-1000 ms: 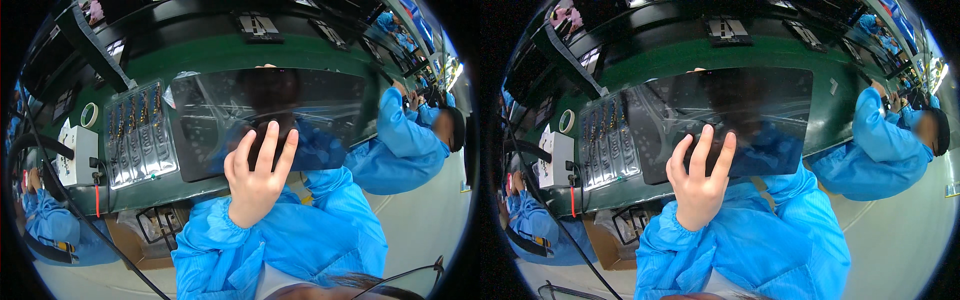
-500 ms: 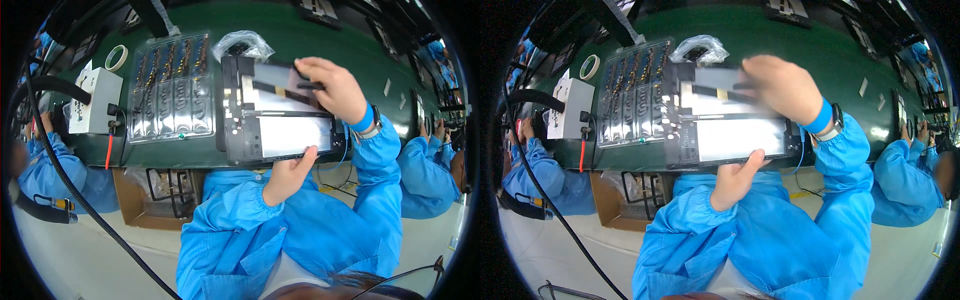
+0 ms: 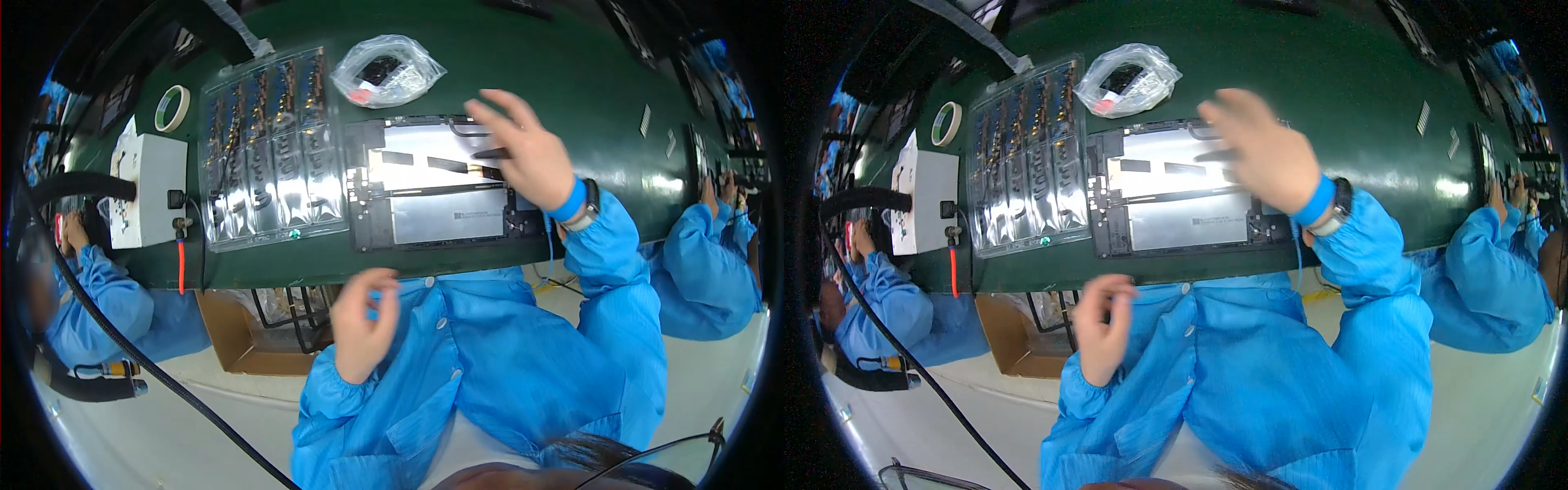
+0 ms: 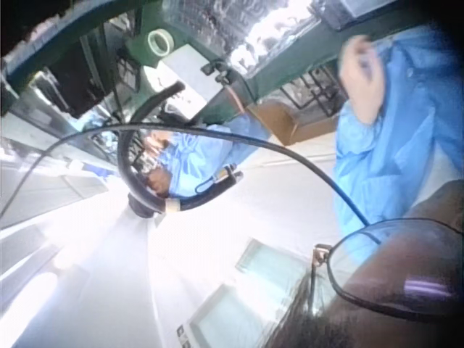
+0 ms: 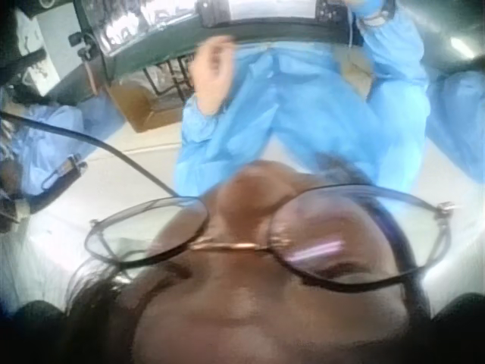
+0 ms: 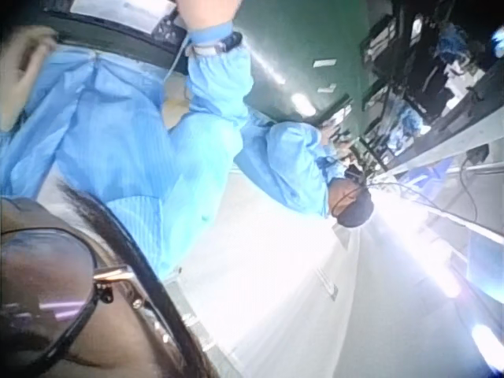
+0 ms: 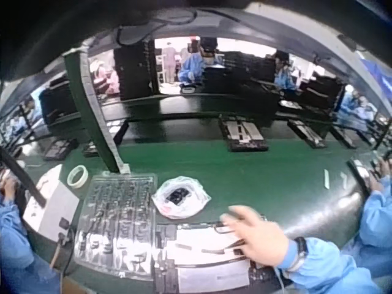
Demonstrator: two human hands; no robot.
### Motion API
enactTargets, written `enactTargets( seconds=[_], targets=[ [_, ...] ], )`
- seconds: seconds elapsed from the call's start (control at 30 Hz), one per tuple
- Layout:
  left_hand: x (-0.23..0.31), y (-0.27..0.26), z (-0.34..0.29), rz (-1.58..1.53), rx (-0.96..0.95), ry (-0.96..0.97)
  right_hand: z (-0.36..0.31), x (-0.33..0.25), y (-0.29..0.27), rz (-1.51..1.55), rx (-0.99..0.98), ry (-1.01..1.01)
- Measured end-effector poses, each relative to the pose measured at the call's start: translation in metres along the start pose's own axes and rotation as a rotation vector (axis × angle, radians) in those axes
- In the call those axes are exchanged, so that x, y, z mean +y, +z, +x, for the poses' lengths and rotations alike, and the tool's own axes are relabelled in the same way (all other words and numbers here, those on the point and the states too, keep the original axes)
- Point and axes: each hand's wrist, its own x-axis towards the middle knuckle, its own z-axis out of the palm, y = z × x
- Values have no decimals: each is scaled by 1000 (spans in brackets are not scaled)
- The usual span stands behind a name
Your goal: Assembling internal components and applying adhesive strips to a tablet device frame on an electronics production line.
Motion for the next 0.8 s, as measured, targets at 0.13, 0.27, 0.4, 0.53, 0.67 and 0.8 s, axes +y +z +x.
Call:
enactTargets(
  seconds=[0.13, 0.27, 0.4, 0.53, 0.67, 0.8],
  targets=[
    [-3, -5, 13, 347, 323, 154, -57, 35, -13, 40, 131, 317],
    [1, 6, 14, 270, 237, 171, -96, 17, -6, 244, -16, 567],
    [15, 2, -12, 116, 209, 190, -127, 22, -13, 1004, 165, 655],
    [37, -12, 8, -227, 8, 371, -128, 39, -54, 1433, 354, 638],
    [83, -72, 75, -1007, 365, 380, -37, 52, -81, 1405, 422, 658],
    [86, -172, 199, -1401, 543, 352, 73, 86, -82, 1271, 344, 524]
  ],
)
